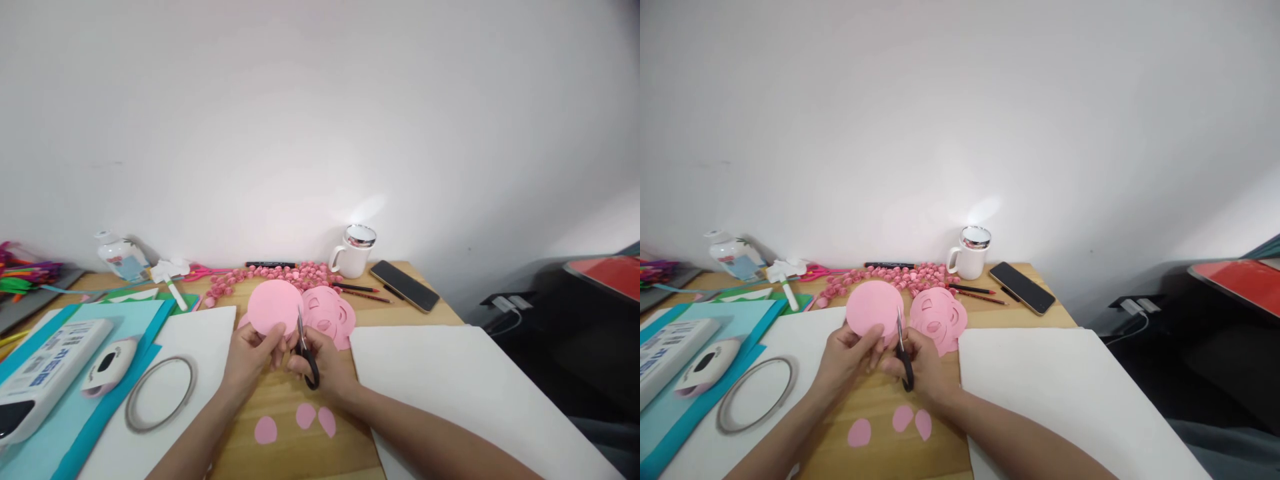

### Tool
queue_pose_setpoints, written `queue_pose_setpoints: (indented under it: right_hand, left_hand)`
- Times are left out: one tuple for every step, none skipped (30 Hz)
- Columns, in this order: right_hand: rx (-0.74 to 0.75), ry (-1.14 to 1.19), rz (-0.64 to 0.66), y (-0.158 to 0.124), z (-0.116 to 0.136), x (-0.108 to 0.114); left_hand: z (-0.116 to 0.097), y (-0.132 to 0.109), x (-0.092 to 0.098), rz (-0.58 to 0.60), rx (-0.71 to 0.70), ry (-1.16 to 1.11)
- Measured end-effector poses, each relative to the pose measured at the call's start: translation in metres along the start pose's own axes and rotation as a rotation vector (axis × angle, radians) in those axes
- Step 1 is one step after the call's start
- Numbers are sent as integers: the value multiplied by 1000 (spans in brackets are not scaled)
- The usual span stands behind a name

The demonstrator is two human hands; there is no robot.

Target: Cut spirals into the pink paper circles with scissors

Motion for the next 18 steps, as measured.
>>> queue_pose_setpoints:
  right_hand:
    - [7,8,15,0,0,-1]
    - [10,12,27,0,0,-2]
    - [11,12,33,0,0,-3]
    - [13,6,36,0,0,-3]
    - [17,-1,34,0,1,-3]
    - [26,-10,28,1,3,-3]
    - [37,-15,21,1,5,-3]
    - [47,-15,14,1,7,-2]
    - [53,-10,6,2,9,-2]
    - [56,-2,-3,2,10,-2]
    - [56,5,-15,3,12,-1]
    - [52,4,-28,3,13,0]
    - [48,-3,-43,3,14,1]
    - [45,-13,-57,3,14,1]
    - [43,-25,-68,3,15,2]
    - [42,-35,-76,3,15,3]
    - [43,-43,-78,3,15,3]
    - [44,-48,-74,3,15,3]
  left_hand:
    - [0,0,-1,15,5,-5]
    - [0,0,-2,22,8,-3]
    - [1,0,-1,24,10,7]
    - [1,0,-1,20,10,23]
    - [2,1,0,17,10,43]
    - [2,1,0,15,13,62]
    - [3,1,0,17,19,79]
    - [4,1,0,19,27,94]
    - [5,1,1,22,36,108]
    - [6,2,1,20,46,119]
    - [6,2,2,14,55,125]
    - [7,2,2,4,62,127]
    - [7,2,3,-5,69,125]
    - [7,2,3,-12,73,121]
    - [8,2,4,-14,76,116]
    - [8,3,3,-11,76,112]
    - [7,3,3,-8,74,111]
    - [7,3,3,-4,72,111]
Point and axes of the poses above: each hand's wrist, its own y-axis towards the middle knuckle, its own x-axis out of the back of the hand, z = x × y, the point moved 7 cm from there along y, towards the middle knuckle, and after that the axes turned 3 degrees about -y, right-handed, at the moved point
